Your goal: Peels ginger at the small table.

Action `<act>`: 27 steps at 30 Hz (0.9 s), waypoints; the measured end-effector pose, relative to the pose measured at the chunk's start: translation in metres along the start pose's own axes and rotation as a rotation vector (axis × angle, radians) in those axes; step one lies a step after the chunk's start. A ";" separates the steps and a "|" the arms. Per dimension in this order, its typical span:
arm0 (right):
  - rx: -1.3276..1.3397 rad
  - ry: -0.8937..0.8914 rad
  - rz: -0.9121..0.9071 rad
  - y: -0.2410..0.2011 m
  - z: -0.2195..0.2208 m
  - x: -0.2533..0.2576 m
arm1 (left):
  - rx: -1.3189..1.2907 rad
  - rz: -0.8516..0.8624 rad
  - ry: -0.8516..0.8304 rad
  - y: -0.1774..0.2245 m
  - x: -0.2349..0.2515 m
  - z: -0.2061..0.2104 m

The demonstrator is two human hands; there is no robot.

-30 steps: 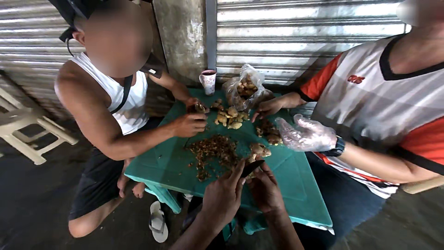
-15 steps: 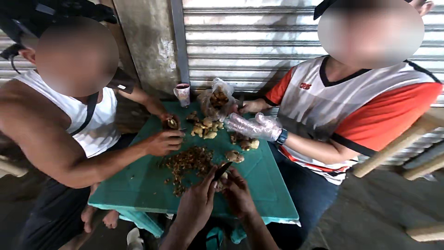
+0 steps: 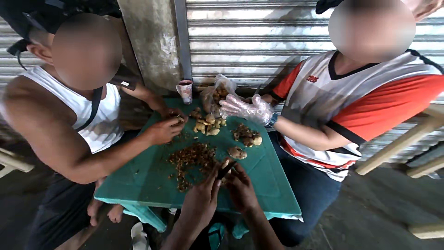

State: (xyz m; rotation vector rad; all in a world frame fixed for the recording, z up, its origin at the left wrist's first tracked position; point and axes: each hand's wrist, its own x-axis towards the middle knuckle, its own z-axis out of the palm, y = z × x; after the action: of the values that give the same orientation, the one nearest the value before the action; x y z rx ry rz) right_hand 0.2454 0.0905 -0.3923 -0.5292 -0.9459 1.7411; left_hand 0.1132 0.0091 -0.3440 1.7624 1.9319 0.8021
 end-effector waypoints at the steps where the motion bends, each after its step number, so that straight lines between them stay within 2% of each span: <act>1: -0.003 -0.017 0.005 0.000 -0.001 0.000 | 0.002 -0.001 0.020 -0.001 0.001 0.001; 5: -0.063 -0.096 0.015 0.000 -0.001 -0.002 | -0.044 -0.059 -0.018 -0.004 0.010 -0.005; 10: -0.038 -0.001 0.007 0.003 -0.002 0.001 | -0.046 -0.044 -0.049 0.003 0.002 -0.003; 13: -0.029 -0.029 0.006 0.002 0.000 0.000 | 0.012 -0.063 -0.019 0.002 0.006 -0.003; 19: -0.038 -0.022 0.007 0.003 -0.002 0.001 | -0.033 -0.091 -0.116 0.006 0.006 -0.011; 27: -0.109 -0.124 -0.030 0.007 -0.003 0.000 | 0.036 -0.173 -0.073 0.008 0.018 -0.009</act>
State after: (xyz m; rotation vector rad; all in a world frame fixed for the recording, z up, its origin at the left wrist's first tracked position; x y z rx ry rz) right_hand 0.2436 0.0901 -0.3996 -0.4791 -1.1362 1.7182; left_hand 0.1112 0.0254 -0.3307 1.5949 2.0286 0.6383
